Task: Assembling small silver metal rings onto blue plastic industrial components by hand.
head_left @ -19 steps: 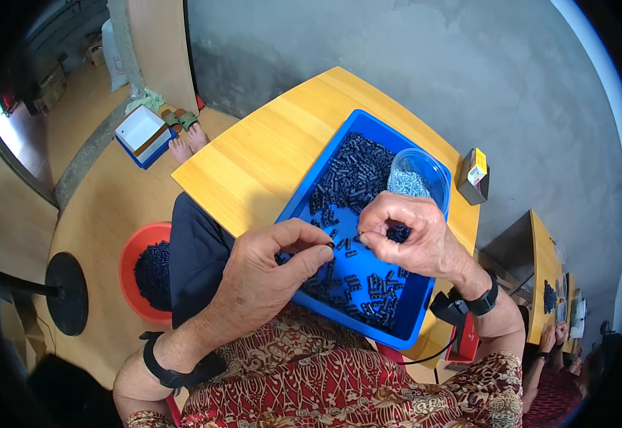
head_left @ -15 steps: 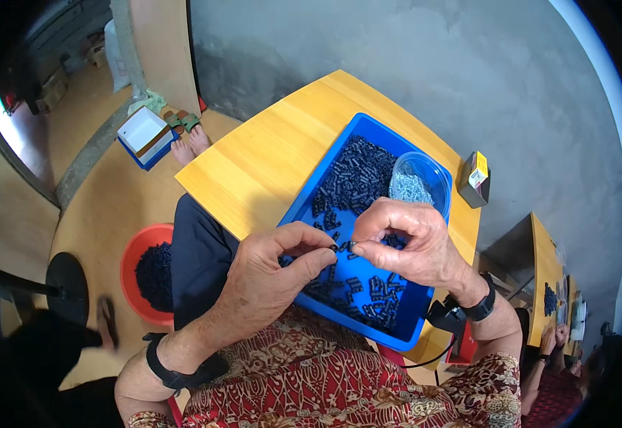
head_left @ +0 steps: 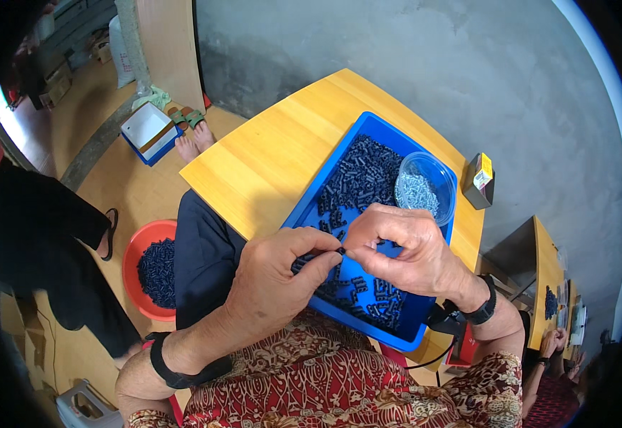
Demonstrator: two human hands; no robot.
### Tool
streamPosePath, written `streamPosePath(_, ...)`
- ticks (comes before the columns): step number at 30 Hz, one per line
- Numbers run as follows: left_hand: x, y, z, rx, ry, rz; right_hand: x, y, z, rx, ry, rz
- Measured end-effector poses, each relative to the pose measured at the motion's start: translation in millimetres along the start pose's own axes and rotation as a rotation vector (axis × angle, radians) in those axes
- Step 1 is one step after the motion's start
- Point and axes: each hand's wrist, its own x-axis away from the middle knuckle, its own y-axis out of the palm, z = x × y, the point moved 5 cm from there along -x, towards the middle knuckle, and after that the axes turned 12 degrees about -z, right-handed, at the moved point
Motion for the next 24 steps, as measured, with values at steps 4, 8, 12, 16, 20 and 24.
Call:
streamPosePath(4,0.2,-0.7,2.4,-0.105,0.038,0.019,-0.7,-0.2,-3.2,0.024,-0.009,-0.016)
streamPosePath(8,-0.3,-1.8,-2.0,-0.049,0.006,0.026,0.1,-0.7,-3.0,0.023,0.006,0.012)
streamPosePath(12,0.3,-0.3,-4.4,0.004,-0.028,0.017,-0.5,1.5,-0.3,-0.003,0.017,0.008)
streamPosePath(16,1.9,-0.8,-4.7,-0.084,0.032,0.037,-1.4,3.6,1.0,0.008,0.040,-0.018)
streamPosePath(20,2.5,-0.3,-4.2,-0.161,0.077,0.033,-1.1,4.7,4.8,-0.011,0.066,-0.031)
streamPosePath(24,2.6,1.0,-6.0,-0.126,0.100,0.058,-0.8,6.0,6.2,-0.035,0.077,-0.016)
